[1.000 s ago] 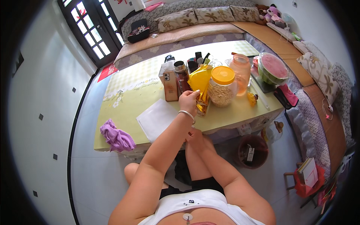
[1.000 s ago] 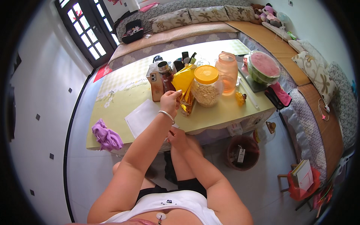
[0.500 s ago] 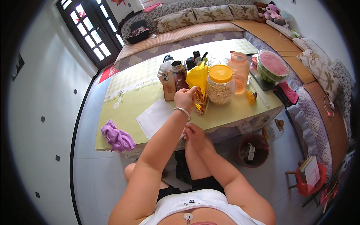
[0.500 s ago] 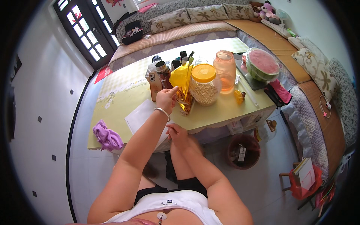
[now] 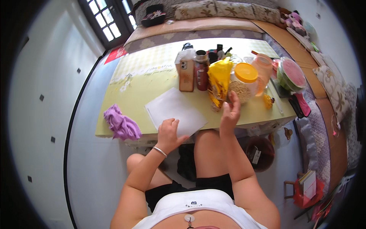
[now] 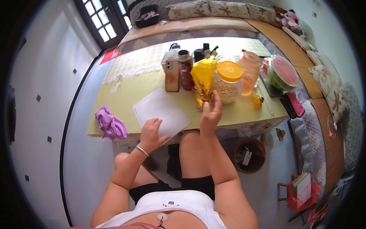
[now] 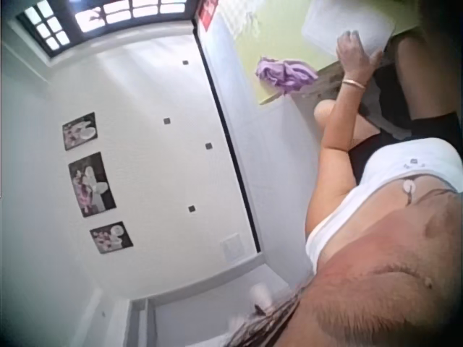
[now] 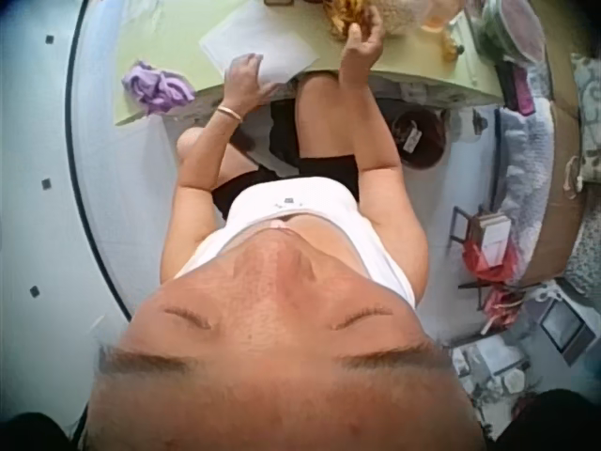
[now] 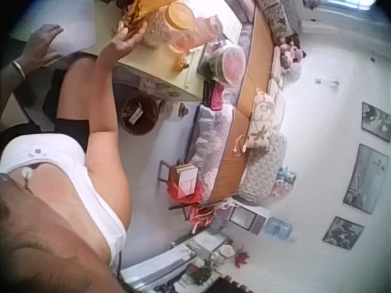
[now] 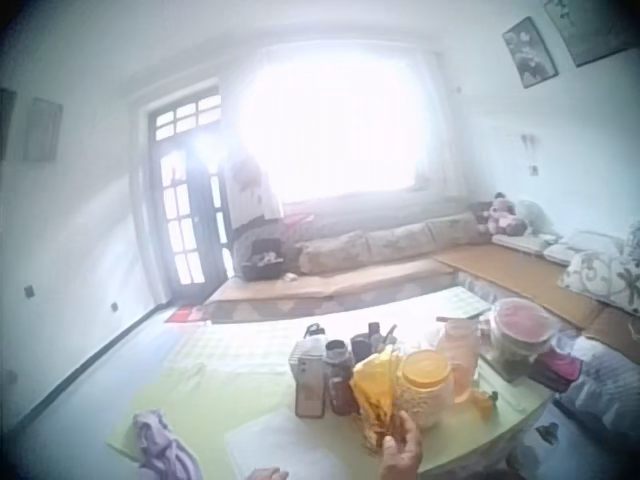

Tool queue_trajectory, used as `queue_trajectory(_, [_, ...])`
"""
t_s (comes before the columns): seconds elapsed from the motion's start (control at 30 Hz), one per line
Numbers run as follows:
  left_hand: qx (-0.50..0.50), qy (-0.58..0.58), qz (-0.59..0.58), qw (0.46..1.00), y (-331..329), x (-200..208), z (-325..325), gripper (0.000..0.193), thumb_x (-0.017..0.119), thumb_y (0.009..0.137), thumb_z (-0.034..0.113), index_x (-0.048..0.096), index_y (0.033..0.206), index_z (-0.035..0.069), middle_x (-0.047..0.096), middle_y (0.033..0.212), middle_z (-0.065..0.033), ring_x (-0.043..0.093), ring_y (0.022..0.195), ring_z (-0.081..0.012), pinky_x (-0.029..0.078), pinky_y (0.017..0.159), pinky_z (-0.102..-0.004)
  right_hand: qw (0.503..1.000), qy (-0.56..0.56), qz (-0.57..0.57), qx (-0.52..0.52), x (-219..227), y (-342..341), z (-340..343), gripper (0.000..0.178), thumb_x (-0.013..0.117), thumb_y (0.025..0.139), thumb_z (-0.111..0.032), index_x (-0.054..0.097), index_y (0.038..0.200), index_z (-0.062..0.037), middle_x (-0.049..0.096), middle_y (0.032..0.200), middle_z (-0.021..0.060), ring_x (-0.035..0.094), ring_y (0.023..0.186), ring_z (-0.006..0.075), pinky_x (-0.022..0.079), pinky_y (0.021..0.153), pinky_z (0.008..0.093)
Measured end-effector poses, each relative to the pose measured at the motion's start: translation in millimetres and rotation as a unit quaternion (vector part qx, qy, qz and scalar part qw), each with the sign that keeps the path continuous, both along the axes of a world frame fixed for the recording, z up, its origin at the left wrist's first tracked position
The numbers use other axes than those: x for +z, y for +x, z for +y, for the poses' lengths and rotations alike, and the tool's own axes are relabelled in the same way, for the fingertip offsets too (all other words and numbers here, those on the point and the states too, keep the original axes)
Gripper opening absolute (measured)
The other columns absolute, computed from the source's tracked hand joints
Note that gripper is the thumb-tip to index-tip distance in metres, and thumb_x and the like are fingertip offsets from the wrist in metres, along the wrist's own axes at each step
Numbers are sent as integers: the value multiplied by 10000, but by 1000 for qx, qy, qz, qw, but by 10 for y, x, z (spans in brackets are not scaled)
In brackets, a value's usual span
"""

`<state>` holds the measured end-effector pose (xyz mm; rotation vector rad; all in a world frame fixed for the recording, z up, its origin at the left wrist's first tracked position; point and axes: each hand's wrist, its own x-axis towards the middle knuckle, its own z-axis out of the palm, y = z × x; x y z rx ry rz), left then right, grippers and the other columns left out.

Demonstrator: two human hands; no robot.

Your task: The person sits on the floor and folds multiple sheets of yellow paper by hand. They fold each sheet in half, then fold the edges inward to create a smaller rectangular shape, and place the finished pieces into a pile on the table.

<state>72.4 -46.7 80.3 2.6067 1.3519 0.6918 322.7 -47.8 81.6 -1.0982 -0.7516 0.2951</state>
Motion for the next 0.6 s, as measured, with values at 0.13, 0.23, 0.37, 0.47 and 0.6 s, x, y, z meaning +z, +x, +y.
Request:
queue_trajectory(0.13, [8, 5, 172, 985, -129, -240, -247, 908, 850, 680, 327, 450, 1434, 16, 404, 1517, -262, 394, 1403, -422, 316, 1127, -582, 972, -125, -19, 196, -517, -164, -139, 518, 618, 888, -37, 551, 1402, -55, 576, 1393, 114, 544, 1265, 241, 399, 1072, 369])
queue_trajectory(0.23, [-4, 60, 181, 982, -278, -418, -204, 815, 810, 687, 248, 492, 1402, 18, 416, 1509, -275, 400, 1409, -420, 299, 1135, -605, 858, -146, -402, 285, -545, -404, -172, 628, 715, 825, -78, 524, 1422, -57, 530, 1462, 158, 473, 1371, 324, 333, 1156, 427])
queue_trajectory(0.37, [-67, -37, 32, 997, -551, -365, -59, 741, 768, 700, 191, 523, 1381, 32, 459, 1489, -255, 399, 1425, -403, 277, 1158, -604, 739, -206, -580, 274, -331, -543, -221, 699, 781, 760, -109, 537, 1415, -77, 506, 1494, 141, 418, 1422, 342, 285, 1190, 491])
queue_trajectory(0.47, [-122, -95, -43, 987, -785, -375, 30, 756, 820, 713, 285, 543, 1373, 43, 485, 1490, -211, 385, 1443, -381, 252, 1182, -589, 720, -221, -585, 300, -412, -377, -159, 680, 785, 760, -131, 555, 1399, -93, 528, 1483, 111, 424, 1426, 312, 289, 1190, 506])
queue_trajectory(0.6, [-143, -146, -77, 976, -937, -300, 128, 778, 853, 723, 241, 528, 1401, 41, 502, 1491, -163, 405, 1439, -330, 275, 1199, -511, 738, -189, -543, 354, -404, -232, -79, 596, 764, 761, -53, 615, 1337, -87, 574, 1438, 95, 473, 1389, 305, 338, 1165, 463])
